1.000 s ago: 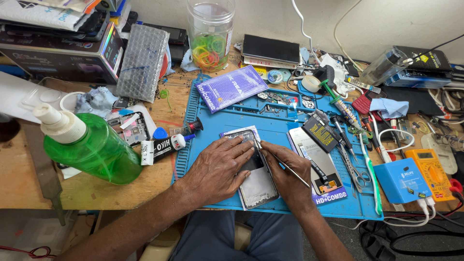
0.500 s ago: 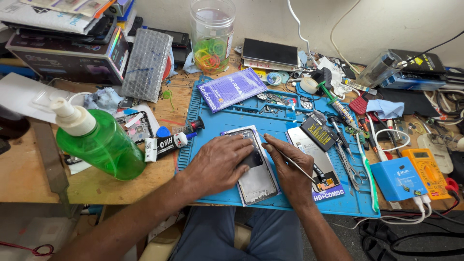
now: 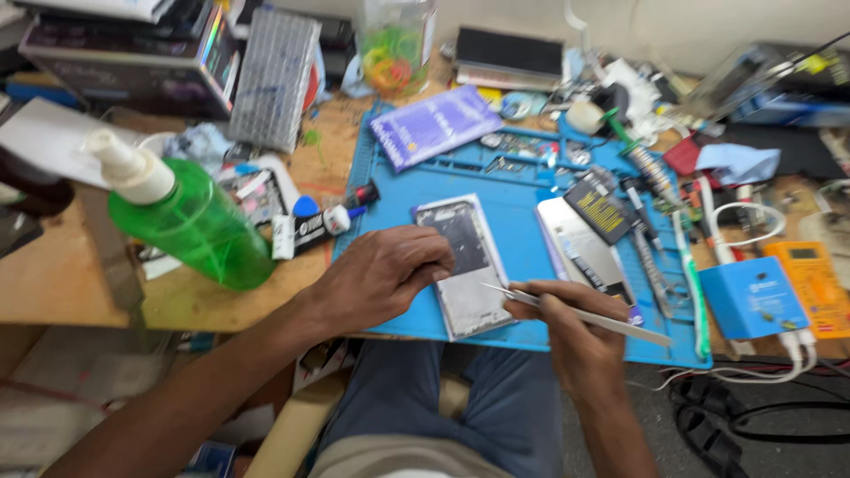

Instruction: The person uses tweezers to remove adhesive residue from the back of a disassembled mobile phone. They wipe the surface with a cloth, briefly connect a charging cable to another phone, and continue cleaning the back of the first phone with tweezers and a cloth.

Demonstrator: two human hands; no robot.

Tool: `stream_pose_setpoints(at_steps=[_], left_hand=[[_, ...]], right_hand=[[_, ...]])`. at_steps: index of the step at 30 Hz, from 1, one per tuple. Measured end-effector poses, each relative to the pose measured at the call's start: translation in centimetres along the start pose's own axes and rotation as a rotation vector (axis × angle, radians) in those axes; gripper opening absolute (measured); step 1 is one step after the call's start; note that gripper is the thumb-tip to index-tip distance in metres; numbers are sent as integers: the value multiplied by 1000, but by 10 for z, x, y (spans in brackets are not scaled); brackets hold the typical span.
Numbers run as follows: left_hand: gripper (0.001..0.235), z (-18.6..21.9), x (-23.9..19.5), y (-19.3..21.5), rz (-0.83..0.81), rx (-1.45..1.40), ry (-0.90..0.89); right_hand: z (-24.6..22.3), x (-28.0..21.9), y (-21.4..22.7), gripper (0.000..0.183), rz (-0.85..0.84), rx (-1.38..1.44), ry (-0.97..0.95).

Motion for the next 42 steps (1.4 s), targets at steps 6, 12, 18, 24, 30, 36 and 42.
stream_pose_setpoints(at_steps=[6, 12, 18, 24, 30, 36, 42], left_hand=[[23, 3, -53, 33, 44, 345, 343], [69, -7, -41, 6, 132, 370, 137], [98, -34, -27, -27, 79, 385, 209], [100, -41, -31, -32, 57, 368, 230], [101, -39, -28, -28, 33, 357, 246], [98, -38, -32, -30, 25, 371, 214], [82, -46, -34, -34, -5, 406, 194]], right_hand=[[-19, -23, -17, 24, 88, -323, 5], [-16, 10, -66, 26, -93, -750, 241], [-7, 32, -89, 26, -141, -827, 287], [2, 35, -89, 26, -166, -830, 293], [3, 54, -99, 28, -200, -844, 305], [-12, 29, -90, 23, -210, -853, 163], [-33, -24, -58, 24, -276, -878, 134]])
Point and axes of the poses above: each hand's wrist, its own x-axis towards the middle knuckle, its own y-axis out of the back of the hand, z = x × y, the point moved 3 cm from there along x, towards the middle knuckle, and after that the axes turned 1 degree about z, right-handed, at the moved point
